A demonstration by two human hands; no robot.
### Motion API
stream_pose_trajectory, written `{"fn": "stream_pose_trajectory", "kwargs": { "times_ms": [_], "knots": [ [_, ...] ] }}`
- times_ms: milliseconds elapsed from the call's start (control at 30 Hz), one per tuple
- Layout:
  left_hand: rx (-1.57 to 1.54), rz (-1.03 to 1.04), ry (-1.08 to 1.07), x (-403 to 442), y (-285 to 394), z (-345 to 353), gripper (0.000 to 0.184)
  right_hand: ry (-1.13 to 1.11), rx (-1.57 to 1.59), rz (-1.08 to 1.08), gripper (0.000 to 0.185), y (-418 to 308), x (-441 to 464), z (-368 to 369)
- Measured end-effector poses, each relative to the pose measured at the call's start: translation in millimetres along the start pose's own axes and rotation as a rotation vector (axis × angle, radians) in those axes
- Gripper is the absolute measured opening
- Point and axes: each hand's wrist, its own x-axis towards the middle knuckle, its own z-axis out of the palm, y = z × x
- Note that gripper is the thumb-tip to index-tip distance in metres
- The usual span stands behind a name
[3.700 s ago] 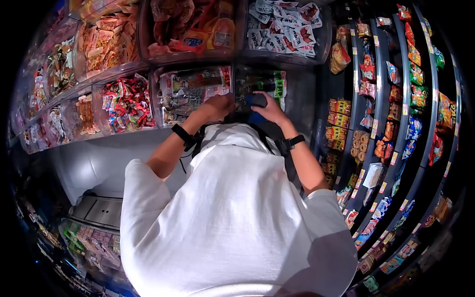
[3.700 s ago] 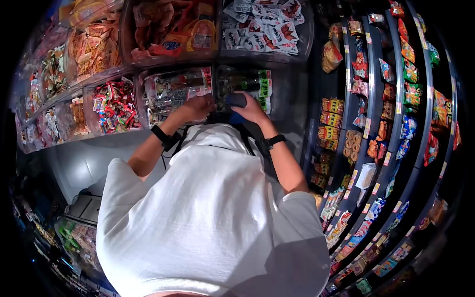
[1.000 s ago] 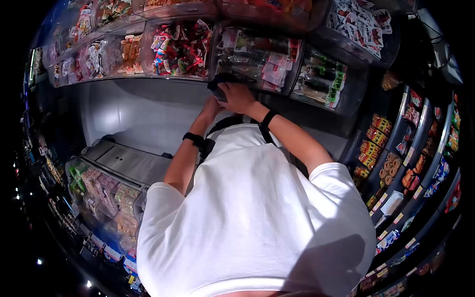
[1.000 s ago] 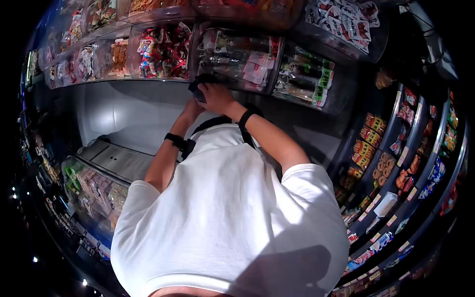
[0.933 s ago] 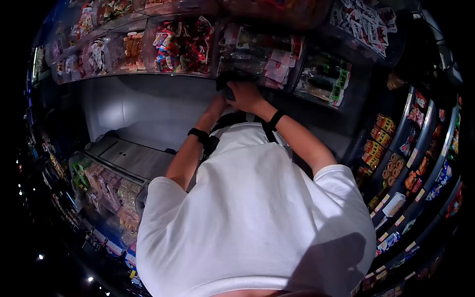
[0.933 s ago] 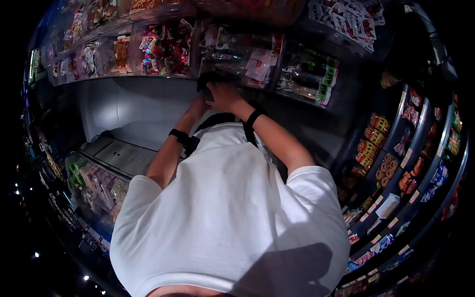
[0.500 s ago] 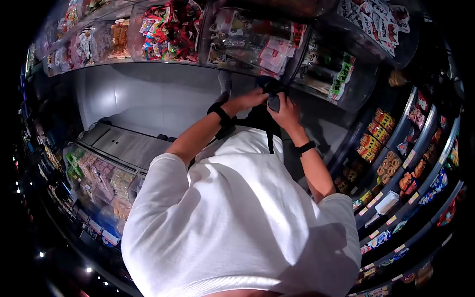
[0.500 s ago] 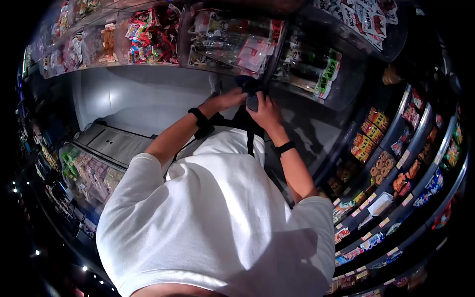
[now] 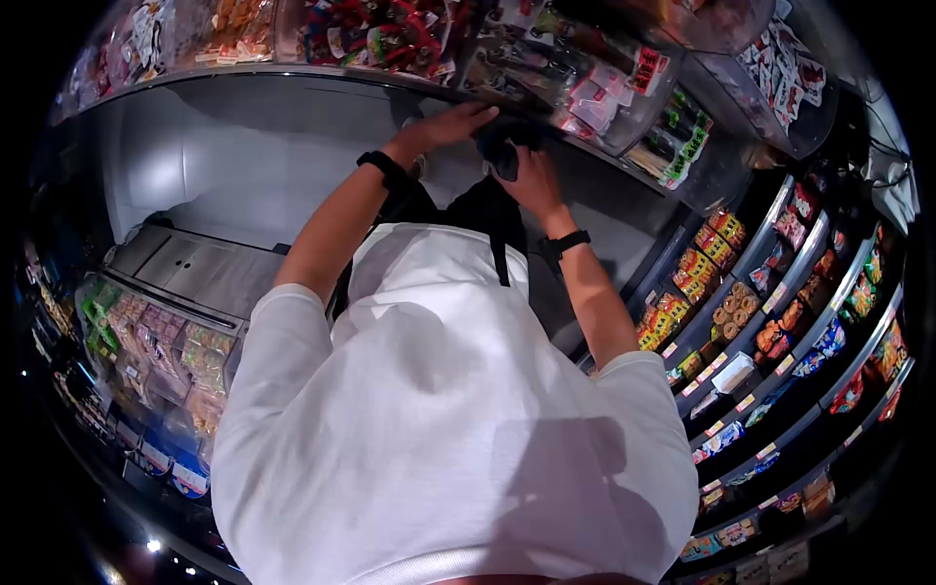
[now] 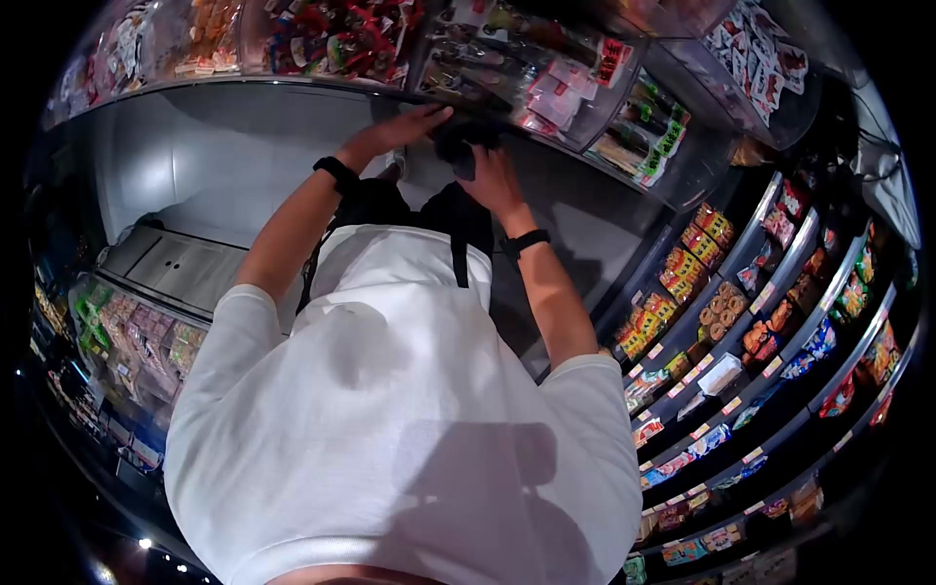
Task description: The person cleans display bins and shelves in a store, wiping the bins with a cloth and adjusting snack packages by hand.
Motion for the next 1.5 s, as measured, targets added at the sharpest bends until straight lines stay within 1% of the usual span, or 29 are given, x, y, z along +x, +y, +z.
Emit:
{"fn": "stream_pose_trajectory", "kwargs": {
  "times_ms": [33, 100, 167, 233, 300, 333, 433, 467, 500, 567, 600, 667, 700, 733, 800, 833, 867, 967, 1067, 1100, 1167, 1200, 1233, 1300, 1367, 1400, 1433, 1467, 1500],
  "knots": [
    [-0.008, 0.010, 0.011, -16.6, 3.4, -12.2, 0.065, -0.005, -0.007, -0.014, 0.056, -10.9, 6.4, 10.2],
    [-0.091, -0.027, 0.135, -38.9, 2.0, -38.2, 0.062, 0.051, 0.088, -0.103, 0.060, -42.4, 32.8, 27.0],
    [-0.182, -0.077, 0.301, -58.3, -7.7, -61.2, 0.059, 0.087, 0.122, -0.091, 0.062, -69.8, 50.9, 51.5],
    [-0.276, -0.038, 0.467, -77.9, -21.9, -86.9, 0.057, 0.079, 0.136, -0.119, 0.061, -99.5, 75.4, 70.3],
    [-0.423, 0.151, 0.638, -95.8, -29.9, -101.5, 0.044, 0.060, 0.231, -0.162, 0.060, -126.9, 98.6, 80.9],
    [-0.414, 0.182, 0.728, -104.2, -31.8, -108.5, 0.042, 0.156, 0.241, -0.256, 0.060, -140.8, 106.2, 81.3],
    [0.188, 0.556, 1.015, -99.3, -58.0, -128.1, 0.036, 0.227, 0.299, -0.200, 0.063, -167.8, 119.4, 93.0],
    [0.297, 0.572, 1.052, -111.9, -39.4, -115.6, 0.036, 0.163, 0.356, -0.119, 0.063, -168.3, 117.7, 95.8],
    [0.308, 0.445, 1.013, -118.3, -24.1, -105.1, 0.040, 0.196, 0.417, -0.084, 0.058, -169.4, 114.2, 95.1],
    [0.430, 0.548, 0.957, -117.3, -4.1, -84.3, 0.043, 0.353, 0.463, -0.019, 0.052, -164.4, 97.2, 88.5],
    [0.414, 0.519, 0.811, -111.1, 2.5, -75.8, 0.045, 0.466, 0.456, 0.019, 0.051, -158.1, 85.0, 79.2],
    [0.407, 0.662, 0.602, -88.8, 3.1, -53.7, 0.040, 0.724, 0.444, 0.127, 0.049, -142.8, 58.6, 59.6],
    [0.483, 0.836, 0.565, -75.0, 1.2, -37.9, 0.036, 0.872, 0.438, 0.195, 0.048, -130.1, 46.9, 52.9],
    [0.370, 0.518, 0.293, -78.8, 22.7, -25.6, 0.037, 0.925, 0.337, 0.218, 0.047, -113.4, 34.0, 43.6],
    [0.345, 0.523, 0.096, -54.0, 24.6, 0.1, 0.039, 0.986, 0.214, 0.339, 0.045, -99.1, 13.9, 12.6],
    [0.434, 0.626, 0.107, -37.8, 25.0, 19.4, 0.039, 1.004, 0.180, 0.437, 0.045, -100.0, 7.4, -6.0],
    [0.434, 0.617, 0.128, -40.2, 29.3, 22.9, 0.039, 0.983, 0.299, 0.452, 0.044, -103.8, 9.4, -13.2],
    [0.401, 0.515, 0.134, -53.4, 39.5, 14.2, 0.036, 0.869, 0.240, 0.360, 0.043, -107.6, 29.7, -17.4],
    [0.787, 0.618, 0.241, -98.3, 42.3, -35.4, 0.032, 0.578, 0.292, 0.237, 0.047, -121.1, 63.9, -1.1],
    [0.795, 0.590, 0.255, -108.1, 36.8, -54.5, 0.033, 0.583, 0.206, 0.164, 0.045, -131.5, 78.5, 8.3],
    [0.790, 0.596, 0.348, -123.8, 19.0, -91.3, 0.034, 0.560, 0.328, 0.333, 0.044, -158.4, 100.3, 24.0],
    [0.732, 0.514, 0.337, -144.4, 26.7, -103.6, 0.032, 0.522, 0.343, 0.288, 0.047, -174.1, 107.9, 29.6],
    [0.669, 0.542, 0.360, -148.0, 16.5, -115.9, 0.029, 0.482, 0.357, 0.241, 0.050, -189.5, 114.2, 36.0],
    [0.512, 0.435, 0.461, -170.2, 13.6, -130.7, 0.027, 0.402, 0.390, 0.014, 0.056, -205.3, 132.7, 64.0],
    [0.482, 0.504, 0.707, -181.1, 0.3, -142.5, 0.026, 0.369, 0.333, -0.121, 0.055, -220.0, 151.9, 83.3],
    [0.484, 0.542, 0.777, -187.7, -6.7, -148.0, 0.025, 0.308, 0.347, -0.118, 0.055, -229.9, 158.2, 85.0],
    [0.699, 0.616, 0.856, -192.6, -12.2, -155.6, 0.024, 0.248, 0.360, -0.114, 0.054, -238.1, 164.5, 85.4],
    [0.631, 0.571, 0.876, -196.7, -12.6, -155.5, 0.024, 0.283, 0.370, -0.177, 0.054, -239.1, 170.5, 90.8],
    [0.558, 0.522, 0.896, -201.1, -14.3, -153.4, 0.023, 0.299, 0.385, -0.151, 0.055, -237.8, 175.6, 94.6]
  ]
}}
